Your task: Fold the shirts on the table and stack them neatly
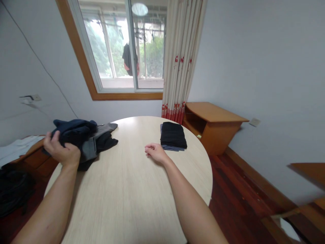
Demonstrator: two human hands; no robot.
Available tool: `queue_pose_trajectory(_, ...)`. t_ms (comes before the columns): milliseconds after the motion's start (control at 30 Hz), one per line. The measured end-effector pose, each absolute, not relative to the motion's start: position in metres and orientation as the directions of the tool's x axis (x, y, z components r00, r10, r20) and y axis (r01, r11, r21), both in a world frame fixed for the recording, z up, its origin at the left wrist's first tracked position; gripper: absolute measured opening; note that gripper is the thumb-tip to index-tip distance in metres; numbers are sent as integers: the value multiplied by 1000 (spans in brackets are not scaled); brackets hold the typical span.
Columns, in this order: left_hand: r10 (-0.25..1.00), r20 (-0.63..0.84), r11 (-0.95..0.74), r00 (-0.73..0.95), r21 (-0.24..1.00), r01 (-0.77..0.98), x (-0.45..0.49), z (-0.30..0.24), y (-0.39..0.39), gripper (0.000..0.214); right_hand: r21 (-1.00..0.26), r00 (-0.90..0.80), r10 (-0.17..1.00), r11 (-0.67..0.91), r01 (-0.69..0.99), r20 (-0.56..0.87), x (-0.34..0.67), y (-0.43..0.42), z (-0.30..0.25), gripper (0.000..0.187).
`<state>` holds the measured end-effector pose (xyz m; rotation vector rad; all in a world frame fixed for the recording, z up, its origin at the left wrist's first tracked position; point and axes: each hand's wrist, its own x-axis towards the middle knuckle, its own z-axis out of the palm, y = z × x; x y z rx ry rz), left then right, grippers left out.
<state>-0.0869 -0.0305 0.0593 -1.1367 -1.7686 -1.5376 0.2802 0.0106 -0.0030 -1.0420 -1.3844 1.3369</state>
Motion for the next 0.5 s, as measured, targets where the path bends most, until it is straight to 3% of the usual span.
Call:
queue_pose_trajectory(133,335,847,-76,-412,461,884,-68,69,-38,50,-998,-220,973,61,-13,63,280,11,-4,23)
queue_pose_trajectory(333,433,891,-258,-141,272,927,-31,65,-37,35,-992,-218,971,116,56,101,282,10,-5,20)
queue_pose_trajectory(400,503,862,-346,-65,270,898,-22,57,-32,28,-979,-224,966,161,128,130,283,9,-6,18)
queue_pose_trajectory(500,656,754,-475,42,368,799,-8,38,-23,27,-909,-252,948,272,317,196,284,7,-8,15)
